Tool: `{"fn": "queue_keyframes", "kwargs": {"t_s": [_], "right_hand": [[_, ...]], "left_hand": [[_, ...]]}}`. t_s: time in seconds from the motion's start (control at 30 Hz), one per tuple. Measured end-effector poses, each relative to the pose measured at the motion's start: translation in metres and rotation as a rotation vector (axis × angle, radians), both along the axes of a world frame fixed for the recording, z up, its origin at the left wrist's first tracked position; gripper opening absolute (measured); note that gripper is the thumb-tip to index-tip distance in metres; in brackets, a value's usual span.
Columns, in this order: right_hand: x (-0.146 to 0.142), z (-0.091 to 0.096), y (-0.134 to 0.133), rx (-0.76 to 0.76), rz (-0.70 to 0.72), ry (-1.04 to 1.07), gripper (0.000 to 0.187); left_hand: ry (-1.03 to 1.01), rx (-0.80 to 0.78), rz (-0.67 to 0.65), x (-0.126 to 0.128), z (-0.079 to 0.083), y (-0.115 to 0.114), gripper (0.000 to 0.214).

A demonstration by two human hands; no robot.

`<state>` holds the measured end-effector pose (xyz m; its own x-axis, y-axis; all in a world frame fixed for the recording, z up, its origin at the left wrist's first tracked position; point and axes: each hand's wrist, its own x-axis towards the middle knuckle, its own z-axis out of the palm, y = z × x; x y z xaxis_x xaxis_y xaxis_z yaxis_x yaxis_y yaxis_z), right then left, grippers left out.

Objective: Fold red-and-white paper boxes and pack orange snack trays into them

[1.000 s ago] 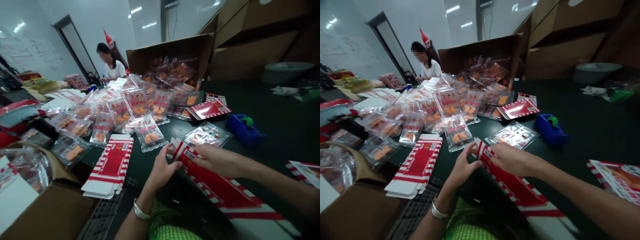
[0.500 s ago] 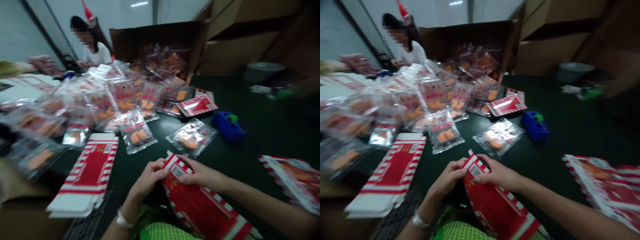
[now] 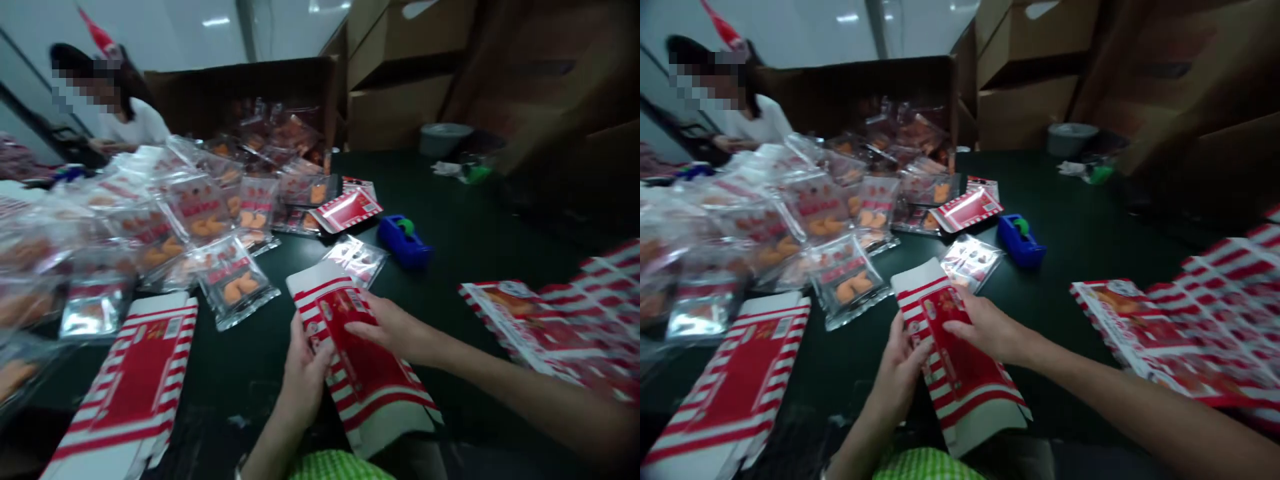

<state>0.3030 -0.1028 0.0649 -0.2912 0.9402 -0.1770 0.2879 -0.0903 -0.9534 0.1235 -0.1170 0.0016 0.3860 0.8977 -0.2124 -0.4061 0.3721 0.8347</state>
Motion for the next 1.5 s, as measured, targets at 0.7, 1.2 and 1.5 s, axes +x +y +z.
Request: {"fn": "queue_keyframes", "kwargs": {"t_s": [0.7, 1.2, 1.5], "right_hand": [[0.01, 0.009, -0.019, -0.27, 0.294, -0.059, 0.066], [0.007, 0.023, -0.031, -0.441, 0.404, -0.015, 0.063], [-0.013, -0.003, -0.014, 0.098, 0.335, -0.693, 0.071]], "left_hand": [[0.476, 0.295, -0.59, -0.073, 0.013, 0.036, 0.026], [0.191, 0.491, -0.794, -0.065, 0.052, 0.023, 0.026], [0.337, 0.354, -0.713, -0.063, 0.014, 0.077, 0.023]]}}
